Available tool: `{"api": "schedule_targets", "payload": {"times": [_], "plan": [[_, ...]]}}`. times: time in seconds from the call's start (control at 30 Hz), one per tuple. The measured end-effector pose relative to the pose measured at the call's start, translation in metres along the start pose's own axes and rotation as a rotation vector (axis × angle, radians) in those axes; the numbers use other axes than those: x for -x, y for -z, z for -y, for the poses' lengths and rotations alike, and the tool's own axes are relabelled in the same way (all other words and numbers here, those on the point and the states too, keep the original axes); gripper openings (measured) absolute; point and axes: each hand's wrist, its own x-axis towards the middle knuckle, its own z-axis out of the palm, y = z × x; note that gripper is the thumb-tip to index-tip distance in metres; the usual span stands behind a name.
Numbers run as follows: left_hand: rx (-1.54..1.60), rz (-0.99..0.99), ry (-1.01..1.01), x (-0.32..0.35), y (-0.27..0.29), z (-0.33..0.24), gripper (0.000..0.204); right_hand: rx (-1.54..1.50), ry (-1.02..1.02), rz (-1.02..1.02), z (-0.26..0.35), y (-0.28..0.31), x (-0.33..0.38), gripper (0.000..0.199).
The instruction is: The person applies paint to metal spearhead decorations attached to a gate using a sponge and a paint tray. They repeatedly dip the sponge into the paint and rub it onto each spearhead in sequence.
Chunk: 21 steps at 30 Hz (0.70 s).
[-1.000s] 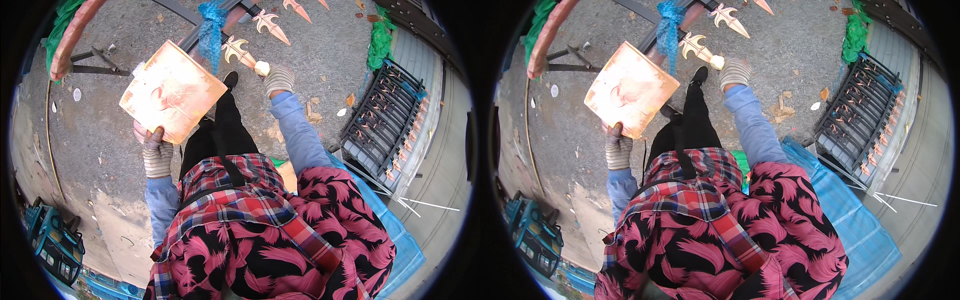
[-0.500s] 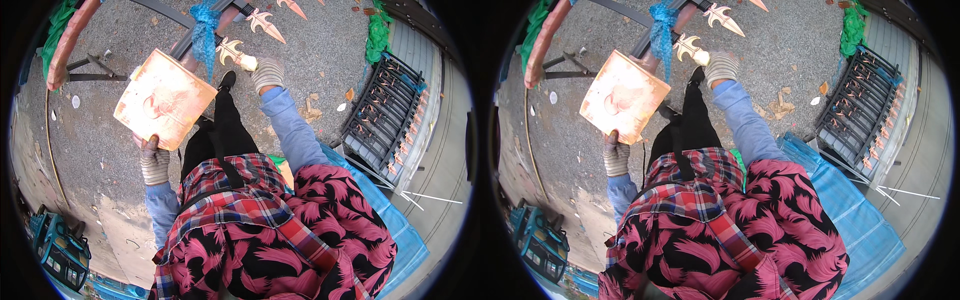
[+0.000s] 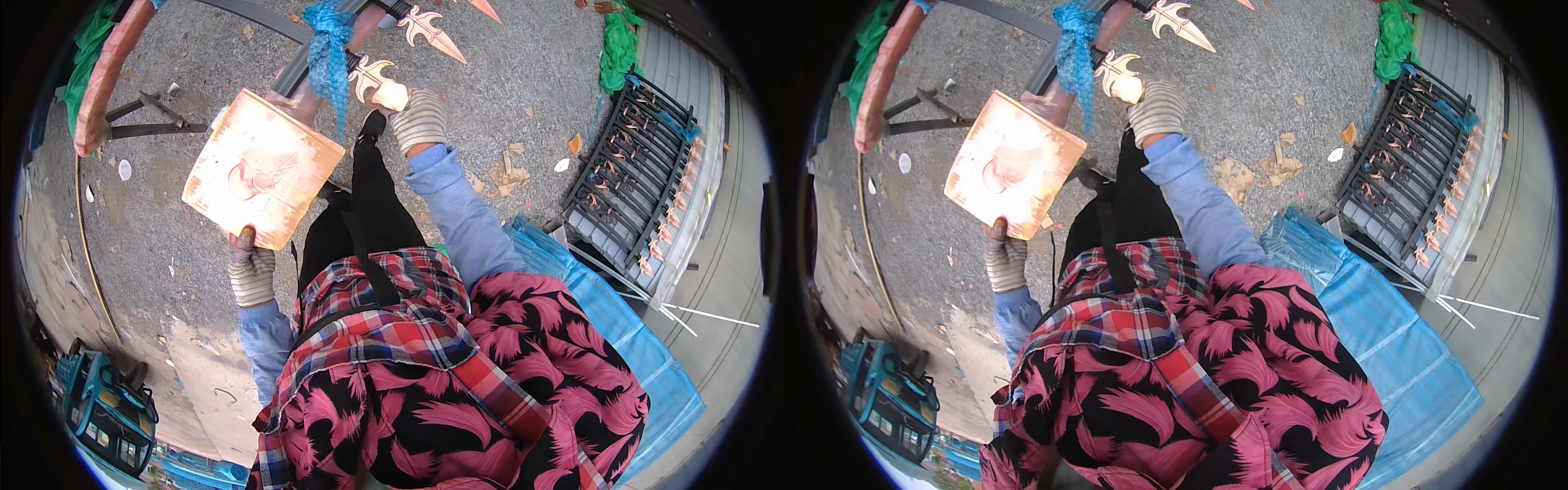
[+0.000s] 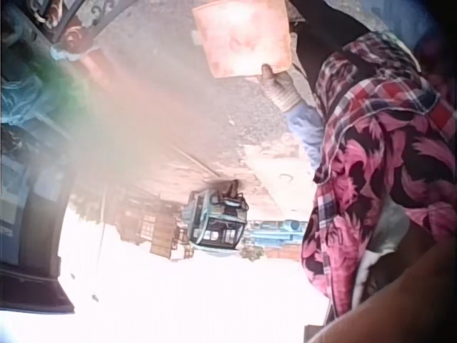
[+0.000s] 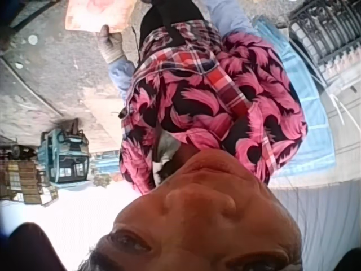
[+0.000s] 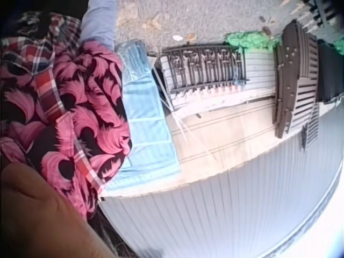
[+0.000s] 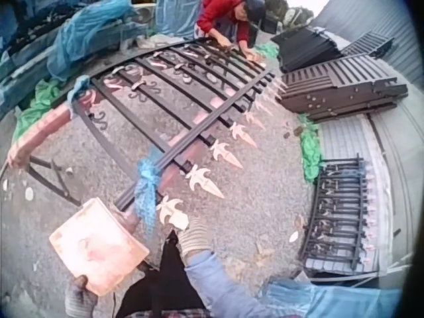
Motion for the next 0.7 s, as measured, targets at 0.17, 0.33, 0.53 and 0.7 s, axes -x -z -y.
{"api": "schedule_targets", "payload": {"times": [0.17, 0.33, 0.53, 0.7], "plan": [[0.001, -0.008, -0.006, 0.0, -0.005, -0.004, 0.069, -0.083, -0.014, -0.136, 0.004, -0.005, -0.021, 0.037], [-0.012, -0.038, -0.014, 0.005, -0.006, -0.004, 0.066, -0.001, -0.031, 0.113, 0.029, -0.011, -0.04, 0.04], [-0.011, -0.059, -0.026, 0.004, -0.005, -0.002, 0.062, 0.268, 0.061, 0.23, 0.033, -0.029, -0.042, 0.047], [0.002, -0.045, -0.006, 0.004, 0.0, -0.003, 0.061, 0.003, 0.001, -0.115, 0.002, -0.015, -0.039, 0.033]]}}
